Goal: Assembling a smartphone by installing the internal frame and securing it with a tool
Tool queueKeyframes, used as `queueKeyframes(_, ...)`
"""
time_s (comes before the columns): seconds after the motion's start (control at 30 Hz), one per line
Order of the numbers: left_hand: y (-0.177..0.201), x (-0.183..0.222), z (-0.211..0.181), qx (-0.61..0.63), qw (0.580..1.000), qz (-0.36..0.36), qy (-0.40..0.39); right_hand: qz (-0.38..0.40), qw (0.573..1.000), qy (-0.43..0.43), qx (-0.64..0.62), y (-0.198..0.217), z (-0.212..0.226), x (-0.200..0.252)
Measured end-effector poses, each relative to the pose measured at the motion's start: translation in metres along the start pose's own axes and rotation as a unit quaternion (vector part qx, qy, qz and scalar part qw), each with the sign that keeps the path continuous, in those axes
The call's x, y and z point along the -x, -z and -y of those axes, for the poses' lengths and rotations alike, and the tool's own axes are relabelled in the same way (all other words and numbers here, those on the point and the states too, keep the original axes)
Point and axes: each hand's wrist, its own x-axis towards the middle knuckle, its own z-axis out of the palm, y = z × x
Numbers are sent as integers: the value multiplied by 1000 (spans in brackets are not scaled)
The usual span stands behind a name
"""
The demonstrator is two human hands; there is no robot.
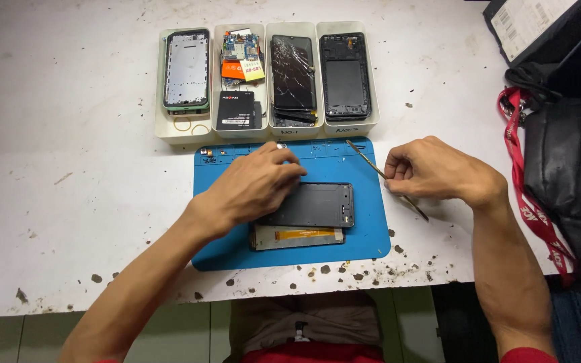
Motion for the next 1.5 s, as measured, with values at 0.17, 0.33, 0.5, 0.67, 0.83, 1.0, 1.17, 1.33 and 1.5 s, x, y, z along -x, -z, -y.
queueKeyframes(0.17,-18,-52,1,-63,995,4,-71,9,1000,3,9,5,-1,1)
queueKeyframes(0.33,-50,-78,15,-82,990,-56,-102,25,998,22,-52,-1,-32,-19)
queueKeyframes(0.5,-52,-86,14,-153,978,-54,-133,51,996,27,-74,-1,-37,-20)
queueKeyframes(0.67,-49,-88,3,-203,972,-51,-111,54,994,30,-87,-1,-41,-22)
queueKeyframes(0.83,-36,-87,-1,-177,981,-42,-74,58,994,24,-92,1,-36,-17)
queueKeyframes(1.0,-31,-84,-3,-153,986,-18,-68,56,993,23,-96,-2,-43,-24)
queueKeyframes(1.17,-21,-74,3,-114,990,-43,-74,54,993,21,-105,-2,-43,-25)
queueKeyframes(1.33,11,-28,4,-106,984,-126,-66,63,991,27,-113,-3,-49,-28)
queueKeyframes(1.5,41,33,8,3,996,32,82,28,958,210,-195,0,-55,-27)
